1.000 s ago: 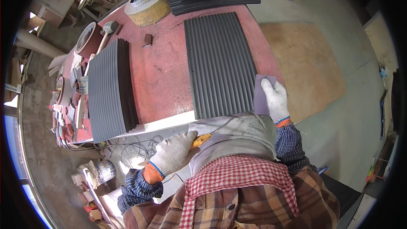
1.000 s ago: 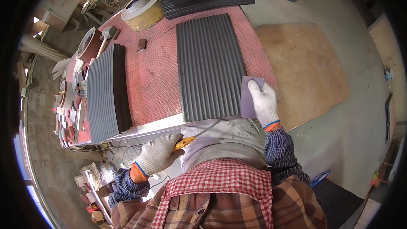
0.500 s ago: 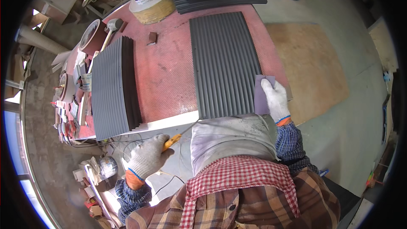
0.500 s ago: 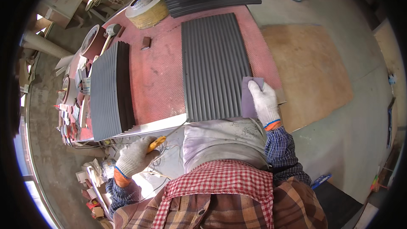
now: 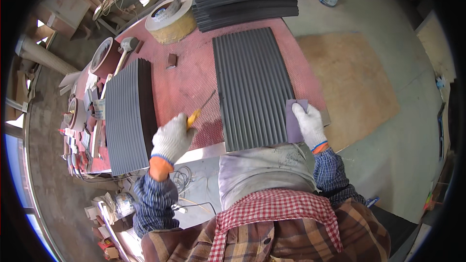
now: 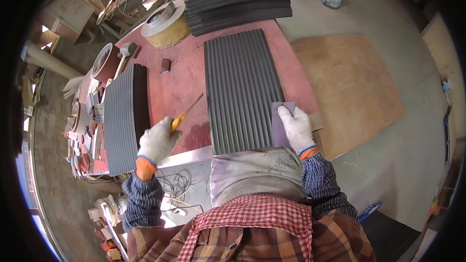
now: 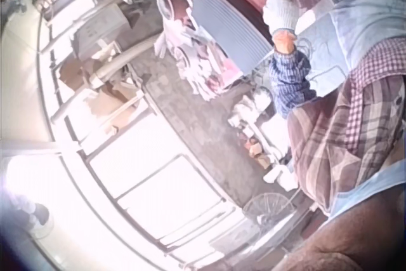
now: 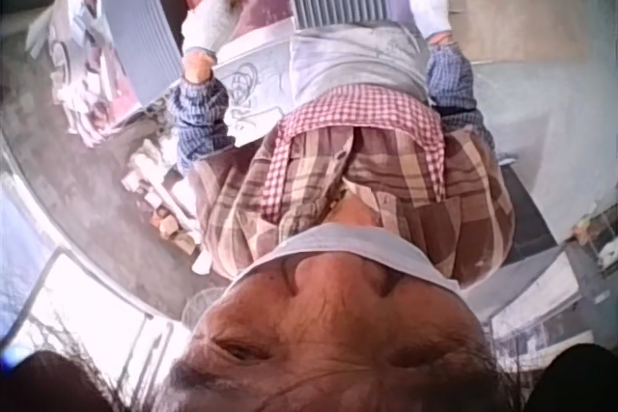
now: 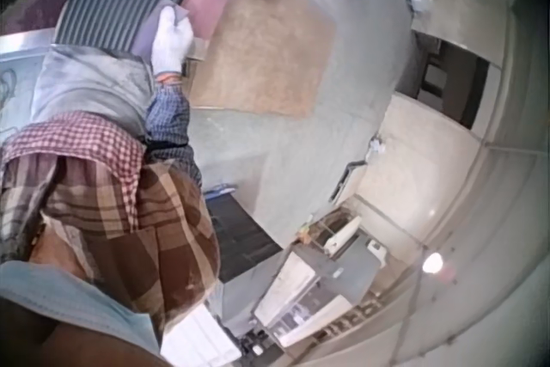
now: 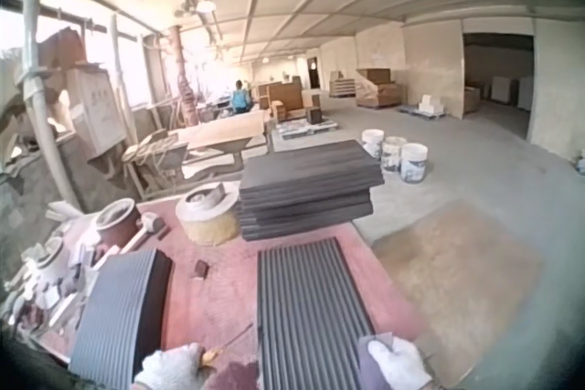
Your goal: Manually sanding the edges and surface of a corrugated dark-colored panel using a handheld sanding block.
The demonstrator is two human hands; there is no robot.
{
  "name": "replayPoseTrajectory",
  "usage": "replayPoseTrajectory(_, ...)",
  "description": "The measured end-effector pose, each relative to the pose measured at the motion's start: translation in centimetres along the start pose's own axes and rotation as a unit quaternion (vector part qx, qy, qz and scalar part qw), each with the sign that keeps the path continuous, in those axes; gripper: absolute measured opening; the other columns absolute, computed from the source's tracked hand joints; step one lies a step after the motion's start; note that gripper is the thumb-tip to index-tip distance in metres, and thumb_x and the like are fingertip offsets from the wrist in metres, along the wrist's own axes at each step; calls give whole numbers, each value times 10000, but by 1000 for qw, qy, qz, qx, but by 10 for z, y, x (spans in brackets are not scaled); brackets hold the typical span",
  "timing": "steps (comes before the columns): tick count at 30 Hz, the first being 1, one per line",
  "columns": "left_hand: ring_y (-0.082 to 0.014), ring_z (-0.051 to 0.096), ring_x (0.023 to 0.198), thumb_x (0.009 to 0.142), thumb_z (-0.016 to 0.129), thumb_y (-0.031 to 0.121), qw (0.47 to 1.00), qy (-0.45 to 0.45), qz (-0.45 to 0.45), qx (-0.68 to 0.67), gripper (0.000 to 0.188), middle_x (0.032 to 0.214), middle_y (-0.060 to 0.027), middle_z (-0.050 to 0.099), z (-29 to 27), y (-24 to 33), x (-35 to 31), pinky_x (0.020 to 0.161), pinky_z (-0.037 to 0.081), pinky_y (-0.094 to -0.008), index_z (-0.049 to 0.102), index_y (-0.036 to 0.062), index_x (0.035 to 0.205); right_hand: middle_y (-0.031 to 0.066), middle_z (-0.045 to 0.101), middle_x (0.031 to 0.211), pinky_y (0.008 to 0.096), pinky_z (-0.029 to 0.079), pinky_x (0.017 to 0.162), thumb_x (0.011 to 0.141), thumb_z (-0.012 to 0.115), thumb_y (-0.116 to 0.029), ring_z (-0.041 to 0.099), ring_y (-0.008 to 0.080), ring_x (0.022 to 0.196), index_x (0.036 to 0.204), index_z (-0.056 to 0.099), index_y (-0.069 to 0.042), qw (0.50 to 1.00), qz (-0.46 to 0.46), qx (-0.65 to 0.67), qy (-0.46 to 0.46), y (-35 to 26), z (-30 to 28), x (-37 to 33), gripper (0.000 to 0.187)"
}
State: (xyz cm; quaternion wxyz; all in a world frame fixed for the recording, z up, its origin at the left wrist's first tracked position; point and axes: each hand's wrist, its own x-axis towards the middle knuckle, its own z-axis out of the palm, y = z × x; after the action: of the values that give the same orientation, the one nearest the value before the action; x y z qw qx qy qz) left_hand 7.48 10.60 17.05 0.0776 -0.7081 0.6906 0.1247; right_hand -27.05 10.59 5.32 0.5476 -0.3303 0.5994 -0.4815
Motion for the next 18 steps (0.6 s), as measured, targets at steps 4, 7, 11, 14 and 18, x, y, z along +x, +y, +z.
replayPoseTrajectory(4,-407,713,947,932,660,333,1000,27,-2,1,337,988,-203,720,1,9,63,831,554,-518,619,26,1065,-6,697,950,264,530,721,1014,620,-244,629,75,820,1144,726,-31,1000,13,-23,-1,-5,2,-1,271)
replayPoseTrajectory(7,-432,706,954,924,643,312,997,69,43,7,317,1007,-215,724,-2,24,97,862,542,-537,631,24,1055,4,692,917,272,531,693,1010,625,-261,622,84,785,1124,723,-35,1000,6,-22,3,-5,4,-1,271)
replayPoseTrajectory(11,-430,707,906,925,621,347,990,102,98,-30,324,944,-195,726,-11,72,108,810,546,-544,605,49,1050,21,690,902,288,537,688,1009,625,-277,623,101,771,1125,717,-35,1000,-5,-30,2,-11,7,-5,284)
replayPoseTrajectory(14,-417,721,877,931,618,313,990,58,115,-48,297,931,-186,734,-12,118,102,772,566,-536,607,42,1052,7,691,920,274,531,700,1013,618,-271,622,87,793,1133,721,-30,1000,2,-28,7,-5,2,0,288)
replayPoseTrajectory(18,-411,725,871,936,630,303,985,25,167,-40,282,929,-193,732,-2,124,78,723,577,-517,612,39,1034,-7,696,943,255,522,720,1020,610,-262,623,71,817,1142,723,-27,999,-5,-37,9,-4,1,-1,287)
